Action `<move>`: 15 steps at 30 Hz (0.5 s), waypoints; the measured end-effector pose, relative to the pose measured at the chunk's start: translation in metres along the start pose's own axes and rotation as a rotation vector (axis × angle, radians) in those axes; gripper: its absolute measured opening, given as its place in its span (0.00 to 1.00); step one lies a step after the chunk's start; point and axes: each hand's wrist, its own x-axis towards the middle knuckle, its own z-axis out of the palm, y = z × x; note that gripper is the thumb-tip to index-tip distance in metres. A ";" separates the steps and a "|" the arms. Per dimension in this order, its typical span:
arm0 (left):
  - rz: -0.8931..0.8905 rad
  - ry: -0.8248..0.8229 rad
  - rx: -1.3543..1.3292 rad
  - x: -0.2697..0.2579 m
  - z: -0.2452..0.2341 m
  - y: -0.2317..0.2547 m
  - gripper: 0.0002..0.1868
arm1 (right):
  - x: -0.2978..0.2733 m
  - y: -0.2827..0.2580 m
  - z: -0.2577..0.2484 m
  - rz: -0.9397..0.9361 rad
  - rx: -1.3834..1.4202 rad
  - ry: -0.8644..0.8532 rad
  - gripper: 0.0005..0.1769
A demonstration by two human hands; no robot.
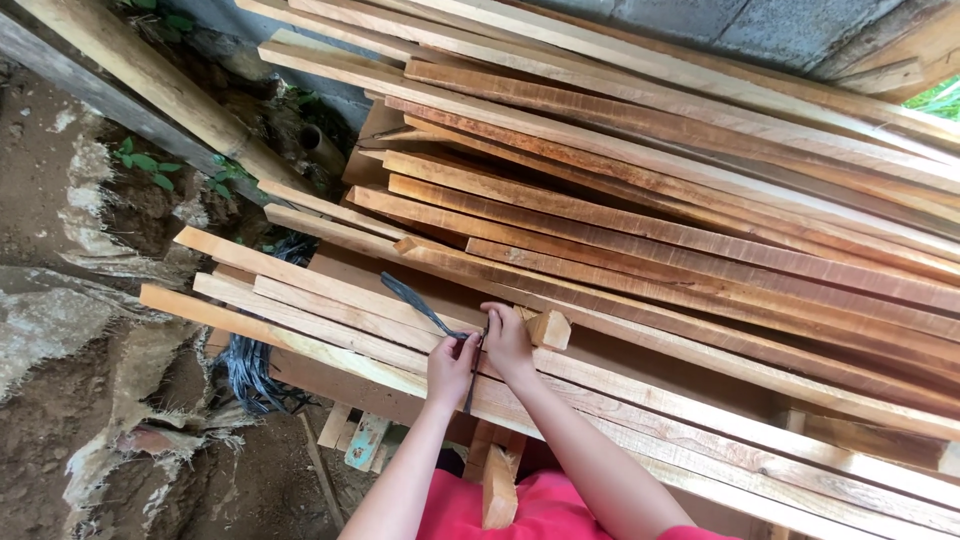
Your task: Bundling thin wooden strips together using plastic ties.
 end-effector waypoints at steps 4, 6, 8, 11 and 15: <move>0.131 0.027 0.121 -0.006 0.001 0.012 0.10 | 0.018 0.021 0.016 -0.064 -0.147 0.119 0.13; 0.302 -0.034 0.181 -0.007 0.002 0.020 0.10 | 0.028 0.036 0.024 0.165 -0.210 0.123 0.13; 0.368 -0.063 0.282 -0.004 0.000 0.015 0.10 | 0.043 0.086 0.041 0.314 -0.248 0.065 0.14; 0.522 -0.101 0.445 -0.007 0.003 0.005 0.10 | 0.049 0.103 0.045 0.578 -0.254 -0.009 0.20; 0.610 -0.058 0.577 -0.009 0.005 -0.006 0.09 | 0.044 0.020 0.022 0.750 -0.032 -0.041 0.33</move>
